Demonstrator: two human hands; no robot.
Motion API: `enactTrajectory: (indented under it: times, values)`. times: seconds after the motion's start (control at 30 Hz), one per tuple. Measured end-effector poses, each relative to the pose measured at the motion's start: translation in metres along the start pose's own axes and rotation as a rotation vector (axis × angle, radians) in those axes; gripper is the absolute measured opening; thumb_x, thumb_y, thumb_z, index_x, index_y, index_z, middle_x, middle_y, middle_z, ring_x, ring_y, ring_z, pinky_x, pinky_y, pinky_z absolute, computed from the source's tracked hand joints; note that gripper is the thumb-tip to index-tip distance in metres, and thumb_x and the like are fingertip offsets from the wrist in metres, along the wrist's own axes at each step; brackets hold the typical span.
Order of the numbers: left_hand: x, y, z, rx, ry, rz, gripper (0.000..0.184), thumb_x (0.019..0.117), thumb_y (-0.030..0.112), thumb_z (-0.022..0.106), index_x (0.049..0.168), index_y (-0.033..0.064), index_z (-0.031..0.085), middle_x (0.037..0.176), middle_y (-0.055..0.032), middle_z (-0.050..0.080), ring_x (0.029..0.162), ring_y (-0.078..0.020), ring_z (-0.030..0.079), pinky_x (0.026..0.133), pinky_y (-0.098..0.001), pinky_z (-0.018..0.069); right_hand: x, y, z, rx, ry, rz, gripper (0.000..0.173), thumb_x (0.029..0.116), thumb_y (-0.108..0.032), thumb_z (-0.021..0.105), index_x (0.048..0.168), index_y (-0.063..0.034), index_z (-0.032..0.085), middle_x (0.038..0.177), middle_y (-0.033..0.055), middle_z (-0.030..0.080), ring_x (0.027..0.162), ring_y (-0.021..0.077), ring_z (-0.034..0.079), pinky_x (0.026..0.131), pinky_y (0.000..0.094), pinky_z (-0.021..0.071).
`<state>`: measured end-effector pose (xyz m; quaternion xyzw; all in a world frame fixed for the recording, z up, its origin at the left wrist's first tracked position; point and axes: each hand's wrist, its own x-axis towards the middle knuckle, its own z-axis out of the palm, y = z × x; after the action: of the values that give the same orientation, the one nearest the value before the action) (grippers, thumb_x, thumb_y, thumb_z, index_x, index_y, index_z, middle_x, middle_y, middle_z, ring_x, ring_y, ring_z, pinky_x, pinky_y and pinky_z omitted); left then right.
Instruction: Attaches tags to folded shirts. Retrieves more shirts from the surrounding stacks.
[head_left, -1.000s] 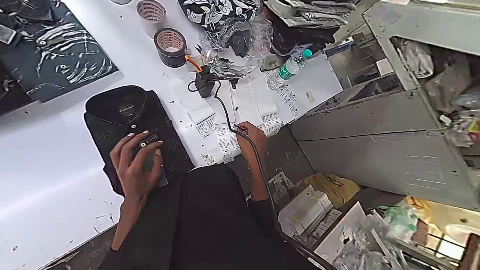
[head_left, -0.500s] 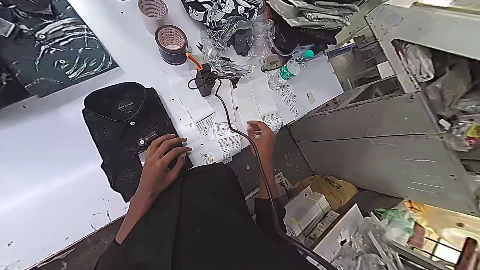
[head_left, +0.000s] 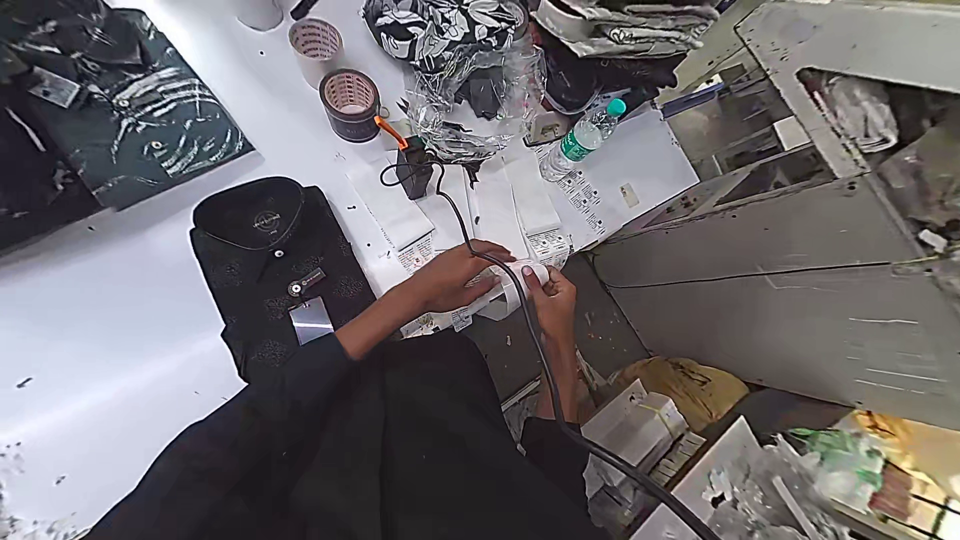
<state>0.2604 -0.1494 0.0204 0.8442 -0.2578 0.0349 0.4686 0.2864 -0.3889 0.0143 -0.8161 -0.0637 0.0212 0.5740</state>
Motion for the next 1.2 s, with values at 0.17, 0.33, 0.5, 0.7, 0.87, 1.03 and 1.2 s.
enactTrajectory:
  times: [0.17,0.33,0.5,0.7,0.87,1.03,1.2]
  values:
    - [0.05,-0.017,0.025,-0.147,-0.026,-0.367,0.042,0.1036,0.048,0.054,0.124,0.0171,0.072,0.1,-0.0032,0.076,0.092,-0.0156,0.072,0.086,-0.0454,0.0574,0.02,0.001,0.038,0.106,-0.025,-0.091,0.009,0.0944,-0.005,0.067,0.101,-0.0001,0.071,0.08,0.0008,0.072,0.071,0.0025,0.066,0.068,0.0219,0.0568]
    - [0.045,-0.028,0.011,-0.187,0.323,-0.483,0.027,0.105,0.032,0.058,0.106,0.0116,0.077,0.081,-0.0041,0.074,0.071,-0.0168,0.069,0.072,-0.0455,0.0563,0.019,0.003,0.008,-0.03,-0.196,0.047,0.04,0.0996,-0.013,0.064,0.137,0.002,0.06,0.118,0.0128,0.072,0.103,0.012,0.071,0.091,0.03,0.0599]
    - [0.008,-0.006,-0.009,0.02,0.492,-0.374,0.022,0.1052,0.027,0.058,0.113,0.0126,0.073,0.095,-0.0004,0.074,0.082,-0.0109,0.071,0.073,-0.0351,0.0613,0.001,-0.011,-0.028,-0.737,0.115,0.001,0.05,0.0929,-0.033,0.071,0.134,-0.0066,0.064,0.123,0.0236,0.063,0.112,0.0412,0.06,0.091,0.0614,0.0468]
    - [-0.097,0.036,-0.018,0.797,0.528,0.203,0.011,0.0996,0.018,0.066,0.108,0.0173,0.074,0.096,-0.0026,0.076,0.08,-0.0207,0.069,0.063,-0.0325,0.0522,-0.041,-0.044,0.058,0.16,-0.47,0.092,0.056,0.1117,-0.035,0.031,0.093,-0.0017,0.072,0.083,0.0014,0.076,0.075,0.0096,0.072,0.069,0.0295,0.0614]
    - [-0.187,0.067,-0.03,0.624,0.419,-0.018,0.018,0.1006,0.025,0.067,0.111,0.0117,0.072,0.104,-0.0099,0.073,0.087,-0.0222,0.069,0.072,-0.0348,0.0568,-0.045,-0.069,0.119,0.446,-0.749,0.135,0.018,0.1017,-0.013,0.063,0.104,0.0019,0.073,0.098,0.0087,0.076,0.092,0.0154,0.072,0.086,0.0318,0.0609]
    - [-0.26,0.046,-0.059,0.521,0.416,-0.828,0.052,0.0922,0.055,0.067,0.139,0.0331,0.062,0.136,-0.0032,0.058,0.123,-0.0229,0.057,0.098,-0.0471,0.0518,-0.026,-0.064,0.148,-0.093,-0.762,-0.061,0.046,0.1001,-0.046,0.062,0.13,-0.0114,0.065,0.106,0.0018,0.074,0.091,0.0122,0.073,0.077,0.0335,0.0638]
    - [-0.256,0.045,-0.058,0.413,0.328,-0.865,0.06,0.0861,0.066,0.067,0.13,0.0256,0.064,0.12,0.0006,0.063,0.098,-0.0151,0.063,0.085,-0.0398,0.0558,-0.026,-0.045,0.188,-0.195,-1.019,-0.182,0.079,0.0907,-0.032,0.076,0.157,-0.0128,0.037,0.112,0.0068,0.067,0.078,0.0136,0.071,0.071,0.0321,0.0636]
